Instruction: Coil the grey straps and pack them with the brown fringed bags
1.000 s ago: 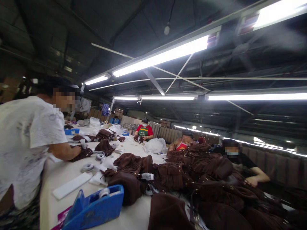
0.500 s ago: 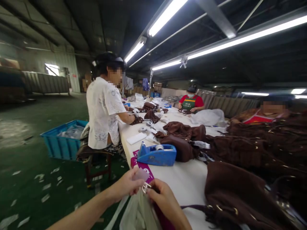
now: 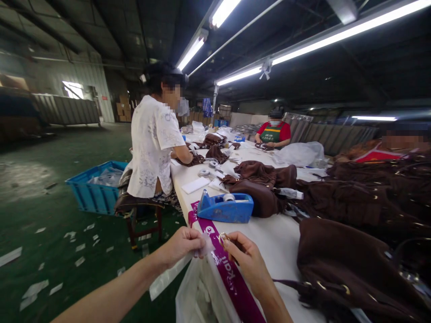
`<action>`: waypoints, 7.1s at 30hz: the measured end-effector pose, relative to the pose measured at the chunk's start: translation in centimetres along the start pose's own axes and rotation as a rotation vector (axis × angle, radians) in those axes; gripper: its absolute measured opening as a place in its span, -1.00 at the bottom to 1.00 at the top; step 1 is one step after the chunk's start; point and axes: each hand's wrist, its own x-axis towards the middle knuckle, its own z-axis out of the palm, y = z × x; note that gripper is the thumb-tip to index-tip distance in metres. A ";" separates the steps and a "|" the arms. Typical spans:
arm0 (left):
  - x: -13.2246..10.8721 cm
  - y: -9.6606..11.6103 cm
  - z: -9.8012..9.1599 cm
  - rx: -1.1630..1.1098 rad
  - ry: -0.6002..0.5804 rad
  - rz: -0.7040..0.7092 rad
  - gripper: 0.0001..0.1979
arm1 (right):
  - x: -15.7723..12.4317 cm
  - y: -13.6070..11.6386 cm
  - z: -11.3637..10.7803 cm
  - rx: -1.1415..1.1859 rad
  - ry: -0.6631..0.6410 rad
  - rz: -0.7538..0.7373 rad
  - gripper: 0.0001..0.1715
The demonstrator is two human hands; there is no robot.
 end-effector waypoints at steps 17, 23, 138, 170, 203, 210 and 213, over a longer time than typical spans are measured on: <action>-0.2 -0.4 0.5 0.034 0.028 -0.149 -0.85 | 0.1 0.0 0.4 -0.155 -0.053 -0.093 -0.73; 0.0 -0.4 0.6 0.035 0.005 -0.142 -0.88 | 0.1 -0.2 0.6 -0.225 -0.077 -0.095 -0.78; 1.3 0.7 7.9 -0.057 -0.571 -0.426 -0.28 | -5.3 -5.4 -6.9 -0.833 -0.155 0.087 -0.87; 1.9 -0.1 7.4 0.010 -0.564 -0.415 -0.81 | -5.4 -4.7 -7.2 -0.488 -0.143 0.199 -0.91; 0.7 -0.4 8.5 0.155 -0.546 -0.075 -0.67 | -5.7 -5.5 -6.2 -0.564 -0.121 0.172 -0.88; 0.6 -1.1 8.8 0.083 -0.355 -0.261 -0.72 | -6.0 -4.1 -6.2 -0.550 -0.125 0.183 -0.86; 0.3 -1.2 9.2 -0.013 -0.306 -0.286 -0.74 | -6.1 -4.1 -6.2 -0.575 -0.130 0.171 -0.88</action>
